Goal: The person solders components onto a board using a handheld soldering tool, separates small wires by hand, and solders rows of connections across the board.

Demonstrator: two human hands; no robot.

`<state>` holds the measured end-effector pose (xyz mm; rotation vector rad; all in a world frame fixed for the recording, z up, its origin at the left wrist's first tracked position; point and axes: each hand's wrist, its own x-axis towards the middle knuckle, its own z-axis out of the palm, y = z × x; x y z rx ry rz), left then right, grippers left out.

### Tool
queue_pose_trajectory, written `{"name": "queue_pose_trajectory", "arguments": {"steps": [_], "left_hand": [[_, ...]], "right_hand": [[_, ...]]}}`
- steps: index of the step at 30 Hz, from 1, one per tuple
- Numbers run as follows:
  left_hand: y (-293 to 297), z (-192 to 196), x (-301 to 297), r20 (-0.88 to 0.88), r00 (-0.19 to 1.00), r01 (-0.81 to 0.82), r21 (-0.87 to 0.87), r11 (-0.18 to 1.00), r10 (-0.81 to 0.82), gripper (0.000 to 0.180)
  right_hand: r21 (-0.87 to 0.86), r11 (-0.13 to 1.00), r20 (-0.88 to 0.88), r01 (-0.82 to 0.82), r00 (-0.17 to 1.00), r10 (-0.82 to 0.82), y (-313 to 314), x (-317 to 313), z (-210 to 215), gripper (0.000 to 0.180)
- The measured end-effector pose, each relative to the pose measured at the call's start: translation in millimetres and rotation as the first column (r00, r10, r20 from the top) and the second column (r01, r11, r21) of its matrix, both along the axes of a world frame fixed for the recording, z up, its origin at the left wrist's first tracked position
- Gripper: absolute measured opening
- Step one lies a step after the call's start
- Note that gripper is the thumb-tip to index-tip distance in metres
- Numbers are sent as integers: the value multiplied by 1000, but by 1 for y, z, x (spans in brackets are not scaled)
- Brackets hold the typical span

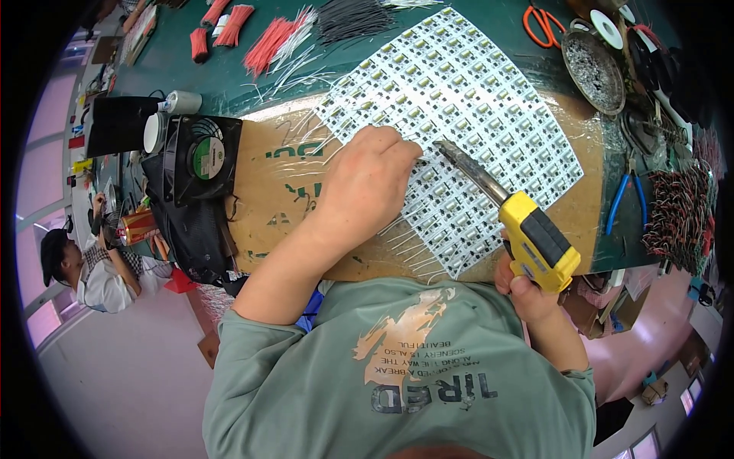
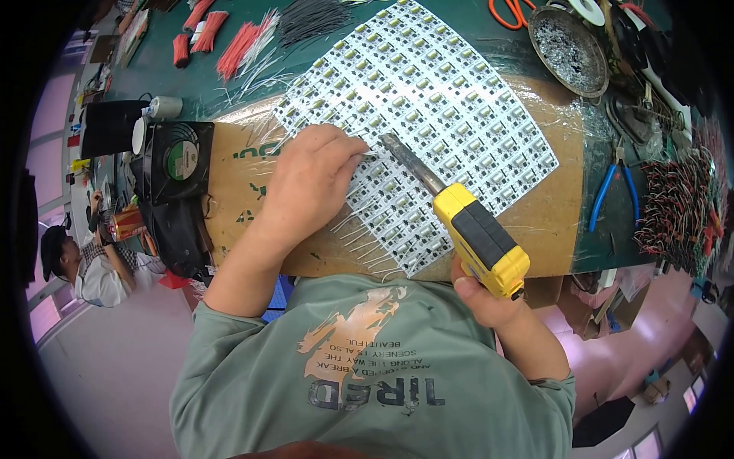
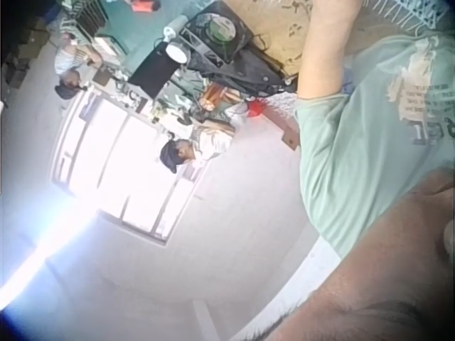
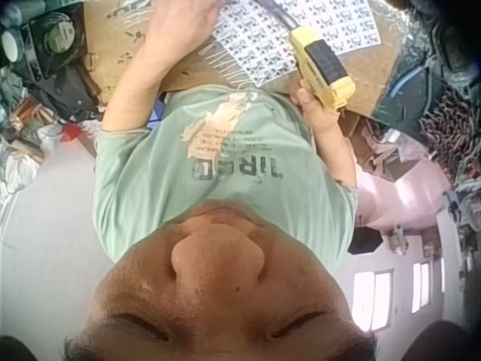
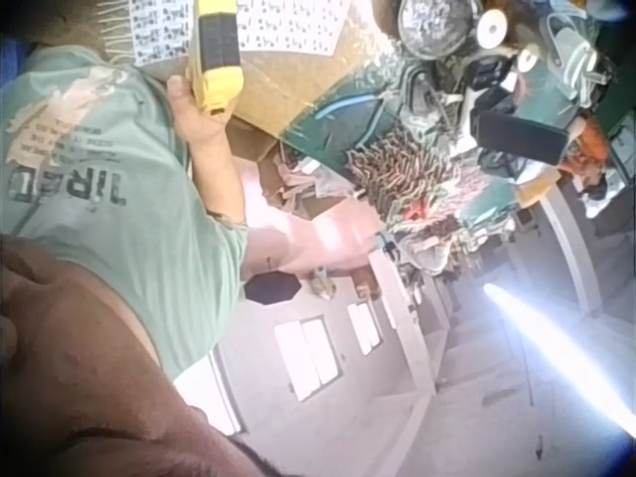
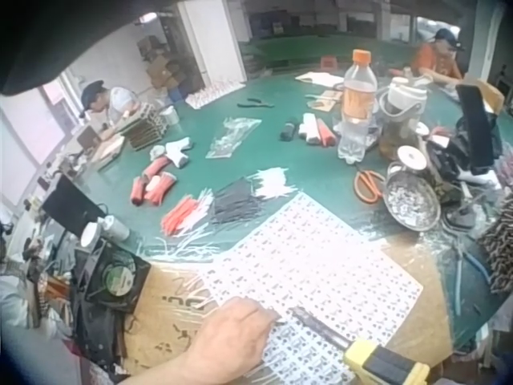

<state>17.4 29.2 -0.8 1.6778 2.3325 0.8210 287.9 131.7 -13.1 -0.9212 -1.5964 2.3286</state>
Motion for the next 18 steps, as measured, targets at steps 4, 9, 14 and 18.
{"name": "queue_pose_trajectory", "arguments": {"steps": [4, 9, 14, 18], "left_hand": [[0, 1, 1, -29, 1000, -10, 16, 1000, 10, 13], [0, 4, 5, -44, 999, -5, 32, 999, 6, 15], [-3, 1, 7, -90, 996, 35, 78, 996, -28, 19], [-3, -4, 8, -122, 991, 55, 60, 997, -47, 21]], "right_hand": [[-14, 1000, -12, 17, 1000, -17, 0, 1, 0, 80], [-36, 999, -17, 17, 1000, -18, 1, 6, 2, 80], [-1, 997, -15, -79, 997, 78, 7, 6, 11, 18], [71, 992, 14, -101, 995, 101, 6, 9, 8, 15]]}}
